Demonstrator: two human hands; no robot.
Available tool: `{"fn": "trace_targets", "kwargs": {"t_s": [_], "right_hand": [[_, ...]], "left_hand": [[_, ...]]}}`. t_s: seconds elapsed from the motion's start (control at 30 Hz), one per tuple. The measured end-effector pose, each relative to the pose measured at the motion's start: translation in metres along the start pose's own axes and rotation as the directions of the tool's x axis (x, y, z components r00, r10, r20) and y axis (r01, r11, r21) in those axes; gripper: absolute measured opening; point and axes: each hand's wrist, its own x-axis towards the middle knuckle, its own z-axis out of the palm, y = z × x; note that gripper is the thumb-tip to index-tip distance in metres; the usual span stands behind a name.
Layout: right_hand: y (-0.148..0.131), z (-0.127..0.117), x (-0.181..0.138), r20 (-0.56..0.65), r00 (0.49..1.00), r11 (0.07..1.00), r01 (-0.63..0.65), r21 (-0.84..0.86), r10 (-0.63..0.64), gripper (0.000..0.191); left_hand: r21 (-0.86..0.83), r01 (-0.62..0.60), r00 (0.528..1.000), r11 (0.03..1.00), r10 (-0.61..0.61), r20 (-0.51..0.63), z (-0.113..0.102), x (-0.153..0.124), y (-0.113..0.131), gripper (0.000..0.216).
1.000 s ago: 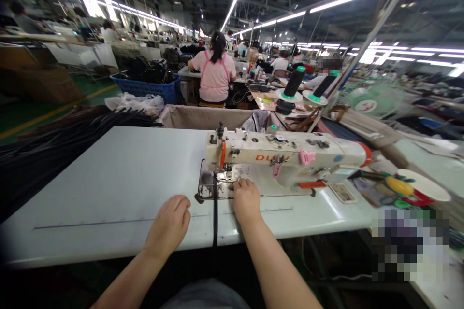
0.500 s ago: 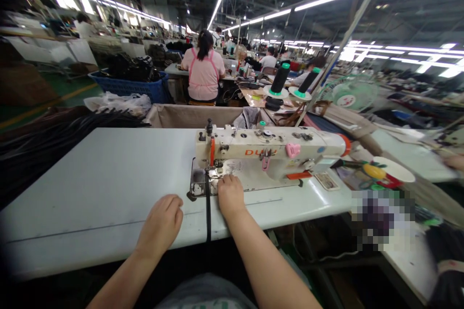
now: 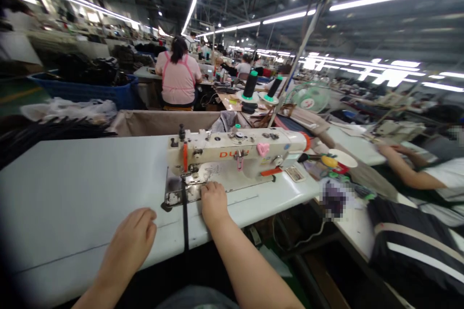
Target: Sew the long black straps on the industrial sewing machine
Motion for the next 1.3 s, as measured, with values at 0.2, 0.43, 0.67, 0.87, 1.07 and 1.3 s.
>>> {"fn": "trace_targets", "kwargs": {"t_s": [0.2,0.43,0.67,0.87,1.07,1.3], "right_hand": [[0.068,-0.021,-0.026,-0.067,0.937,0.924,-0.323,0.204,0.343,0.008],[0.104,-0.038,-0.066,-0.021,0.779,0.461,-0.349,0.816,0.626,0.026],[0.100,-0.044,-0.082,0.226,0.726,-0.088,-0.224,0.971,0.649,0.046],[0.094,-0.051,-0.089,0.346,0.700,-0.302,-0.192,0.934,0.625,0.042],[0.060,-0.052,-0.090,0.415,0.778,-0.365,-0.256,0.895,0.471,0.044],[0.001,-0.050,-0.080,0.470,0.869,-0.341,-0.399,0.851,0.157,0.051]], "left_hand": [[0.011,-0.109,0.982,0.994,0.109,-0.155,0.049,-0.014,-0.037,0.015],[0.025,-0.126,0.990,0.992,0.127,-0.056,0.034,-0.010,-0.030,0.017],[0.049,-0.064,0.997,0.997,0.066,-0.031,0.009,-0.002,-0.008,0.018],[0.033,-0.083,0.995,0.996,0.085,-0.044,0.007,-0.003,-0.010,0.019],[-0.249,-0.042,0.998,0.968,0.032,-0.045,0.004,-0.003,-0.002,0.030],[-0.780,0.476,0.872,0.407,-0.101,0.480,0.003,-0.007,0.041,0.062]]}}
